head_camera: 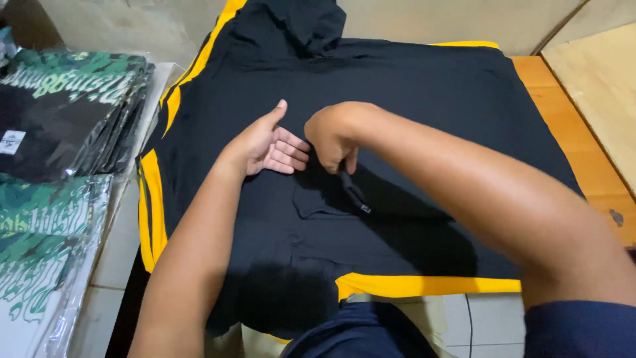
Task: Smoothing and folding a black t-shirt with yellow trim into a neat square for packaging.
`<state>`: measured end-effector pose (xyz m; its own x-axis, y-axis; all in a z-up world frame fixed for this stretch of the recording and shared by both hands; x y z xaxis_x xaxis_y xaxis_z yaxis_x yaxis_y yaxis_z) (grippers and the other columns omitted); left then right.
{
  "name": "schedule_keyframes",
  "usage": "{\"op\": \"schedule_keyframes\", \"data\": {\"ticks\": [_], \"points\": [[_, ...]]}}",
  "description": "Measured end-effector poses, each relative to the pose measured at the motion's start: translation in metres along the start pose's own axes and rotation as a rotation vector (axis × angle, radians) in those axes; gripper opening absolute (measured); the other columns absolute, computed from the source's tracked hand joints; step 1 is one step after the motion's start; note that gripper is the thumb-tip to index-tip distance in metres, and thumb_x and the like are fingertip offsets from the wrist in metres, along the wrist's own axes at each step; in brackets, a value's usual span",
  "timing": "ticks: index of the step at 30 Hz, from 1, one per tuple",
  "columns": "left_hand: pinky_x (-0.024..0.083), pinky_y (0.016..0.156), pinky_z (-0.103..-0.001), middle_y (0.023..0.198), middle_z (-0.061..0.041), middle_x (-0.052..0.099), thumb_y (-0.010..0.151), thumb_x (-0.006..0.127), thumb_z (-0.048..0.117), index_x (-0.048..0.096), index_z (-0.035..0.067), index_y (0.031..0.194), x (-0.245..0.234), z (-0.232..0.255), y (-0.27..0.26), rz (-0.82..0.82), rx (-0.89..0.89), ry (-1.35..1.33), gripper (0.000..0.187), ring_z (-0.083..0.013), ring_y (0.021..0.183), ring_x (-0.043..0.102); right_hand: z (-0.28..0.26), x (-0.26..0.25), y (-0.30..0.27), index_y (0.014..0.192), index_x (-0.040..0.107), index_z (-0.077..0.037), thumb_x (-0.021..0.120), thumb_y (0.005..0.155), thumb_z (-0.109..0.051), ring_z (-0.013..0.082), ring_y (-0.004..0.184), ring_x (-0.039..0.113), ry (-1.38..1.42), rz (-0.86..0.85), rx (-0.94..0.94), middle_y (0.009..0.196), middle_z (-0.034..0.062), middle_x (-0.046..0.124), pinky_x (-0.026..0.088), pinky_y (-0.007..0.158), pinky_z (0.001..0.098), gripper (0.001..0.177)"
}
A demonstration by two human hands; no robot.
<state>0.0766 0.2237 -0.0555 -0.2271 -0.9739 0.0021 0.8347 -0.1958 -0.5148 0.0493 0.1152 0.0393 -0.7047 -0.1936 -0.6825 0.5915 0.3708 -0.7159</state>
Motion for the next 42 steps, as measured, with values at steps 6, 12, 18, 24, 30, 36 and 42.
{"op": "schedule_keyframes", "data": {"ticks": [6,12,18,24,30,36,42], "points": [[0.062,0.081,-0.056,0.106,-0.023,0.076,0.085,0.036,0.087,0.069,0.000,0.121,0.003,-0.020,0.022,-0.010,-0.017,-0.049,0.100,-0.0386,0.091,0.077,-0.028,0.007,0.004,0.104,0.073,0.011,0.080,0.075,-0.027,0.0293,0.077,0.078,0.010,0.097,-0.184,0.087,0.0251,0.076,0.060,0.061,0.0339,0.049],[0.064,0.073,-0.044,0.100,-0.029,0.075,0.089,0.064,0.061,0.068,-0.010,0.116,0.019,-0.007,-0.004,-0.019,0.003,0.086,0.075,-0.0356,0.086,0.078,0.056,-0.074,0.030,0.118,0.074,-0.002,0.073,0.090,-0.021,0.0398,0.101,0.073,0.104,0.619,-0.352,0.102,0.0183,0.075,0.059,0.084,0.0512,0.034],[0.065,0.065,-0.039,0.088,-0.028,0.070,0.085,0.079,0.036,0.067,-0.017,0.113,0.043,-0.021,-0.024,0.020,-0.008,0.212,0.061,-0.0323,0.074,0.077,0.085,-0.055,0.062,0.120,0.071,-0.002,0.074,0.088,-0.025,0.0263,0.102,0.068,0.390,0.450,-0.441,0.109,0.0139,0.075,0.054,0.095,0.0438,0.040],[0.065,0.063,-0.032,0.078,-0.021,0.073,0.074,0.090,0.023,0.068,-0.016,0.104,0.052,-0.024,-0.051,0.040,0.002,0.287,0.054,-0.0246,0.070,0.077,0.069,-0.048,0.081,0.102,0.073,-0.002,0.083,0.083,-0.021,0.0197,0.079,0.059,0.487,0.374,-0.515,0.078,0.0041,0.057,0.049,0.069,0.0340,0.028],[0.053,0.044,-0.018,0.068,-0.007,0.075,0.075,0.088,0.025,0.076,0.001,0.085,0.048,-0.024,-0.059,0.104,0.106,0.397,0.028,-0.0088,0.056,0.067,0.065,-0.056,0.086,0.093,0.073,-0.004,0.085,0.084,-0.023,0.0180,0.075,0.061,0.447,0.392,-0.535,0.075,0.0039,0.064,0.050,0.065,0.0336,0.024],[0.053,0.042,-0.016,0.073,-0.013,0.076,0.076,0.083,0.014,0.074,-0.005,0.087,0.058,-0.008,-0.092,0.086,0.086,0.345,0.024,-0.0108,0.058,0.069,0.073,-0.064,0.081,0.088,0.074,-0.005,0.079,0.091,-0.021,0.0187,0.074,0.059,0.397,0.443,-0.497,0.074,0.0040,0.065,0.048,0.068,0.0336,0.017],[0.058,0.050,-0.020,0.075,-0.017,0.076,0.078,0.081,0.011,0.072,-0.007,0.086,0.054,-0.024,-0.086,0.046,0.069,0.264,0.022,-0.0142,0.062,0.074,0.053,-0.073,0.079,0.086,0.074,-0.006,0.078,0.093,-0.023,0.0199,0.072,0.057,0.350,0.467,-0.494,0.070,0.0040,0.065,0.045,0.066,0.0342,0.018]]}}
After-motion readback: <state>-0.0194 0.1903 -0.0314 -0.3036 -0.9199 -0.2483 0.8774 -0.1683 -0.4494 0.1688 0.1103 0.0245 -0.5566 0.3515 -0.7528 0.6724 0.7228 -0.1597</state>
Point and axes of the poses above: each hand's wrist, its own y-axis towards the middle knuckle, its own x-axis out of the palm, z = x × y, the point moved 10 cm from there along y, towards the middle knuckle
